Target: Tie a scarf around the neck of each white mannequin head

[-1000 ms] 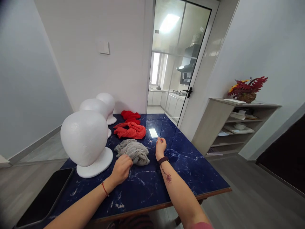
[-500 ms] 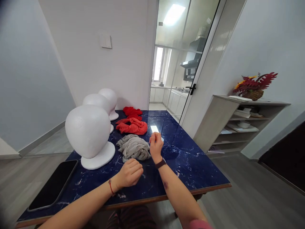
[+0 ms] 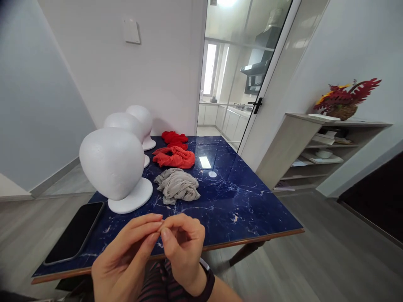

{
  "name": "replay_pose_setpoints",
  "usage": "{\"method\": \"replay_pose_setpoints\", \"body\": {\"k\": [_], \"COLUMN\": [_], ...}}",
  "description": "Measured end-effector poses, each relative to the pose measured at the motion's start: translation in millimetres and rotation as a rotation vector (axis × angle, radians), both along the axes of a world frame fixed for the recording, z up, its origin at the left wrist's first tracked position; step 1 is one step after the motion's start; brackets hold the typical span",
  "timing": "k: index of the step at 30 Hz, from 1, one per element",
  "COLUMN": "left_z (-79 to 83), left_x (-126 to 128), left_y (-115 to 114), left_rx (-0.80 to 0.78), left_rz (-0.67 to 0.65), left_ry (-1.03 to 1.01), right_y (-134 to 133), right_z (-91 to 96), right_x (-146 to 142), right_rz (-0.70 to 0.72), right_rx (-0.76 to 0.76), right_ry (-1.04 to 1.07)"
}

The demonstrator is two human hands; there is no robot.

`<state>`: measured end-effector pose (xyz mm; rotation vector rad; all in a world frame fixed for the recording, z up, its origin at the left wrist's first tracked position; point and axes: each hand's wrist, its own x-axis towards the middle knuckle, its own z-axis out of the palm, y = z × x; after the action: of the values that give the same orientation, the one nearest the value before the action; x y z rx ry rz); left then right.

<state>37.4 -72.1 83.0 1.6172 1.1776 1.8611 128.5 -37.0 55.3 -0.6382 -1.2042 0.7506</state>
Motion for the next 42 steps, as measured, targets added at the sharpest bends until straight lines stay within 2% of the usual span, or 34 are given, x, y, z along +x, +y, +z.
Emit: {"method": "replay_pose_setpoints", "body": {"k": [4, 8, 20, 31, 35, 42], "left_z": [-2.0, -4.1, -2.9, -0.8, -1.5, -2.7], "left_x": [4, 3, -7, -16, -17, -16], "left_y": [-8, -11, -17, -6, -5, -7], "left_rx": [0.071, 0.061, -0.012, -0.219, -0.264, -0.248], "left_rz": [0.141, 0.165, 0.112, -0.174, -0.152, -0.098], "left_ry": [-0.01, -0.009, -0.123, -0.537, -0.565, -0.589], "right_y": [-8, -13, -17, -16, -16, -17], "right_z": [11.9, 16.9, 17.7, 22.4, 21.4, 17.4], "right_x": [-4, -6, -5, -8, -9, -11], "right_rz": [-0.105, -0.164, -0.339, -0.314, -0.306, -0.327], "right_rx": [0.085, 0.125, 0.361, 0.402, 0.407, 0.409], "right_ry": [-0.074, -0.105, -0.367, -0.448, -0.456, -0.491]}}
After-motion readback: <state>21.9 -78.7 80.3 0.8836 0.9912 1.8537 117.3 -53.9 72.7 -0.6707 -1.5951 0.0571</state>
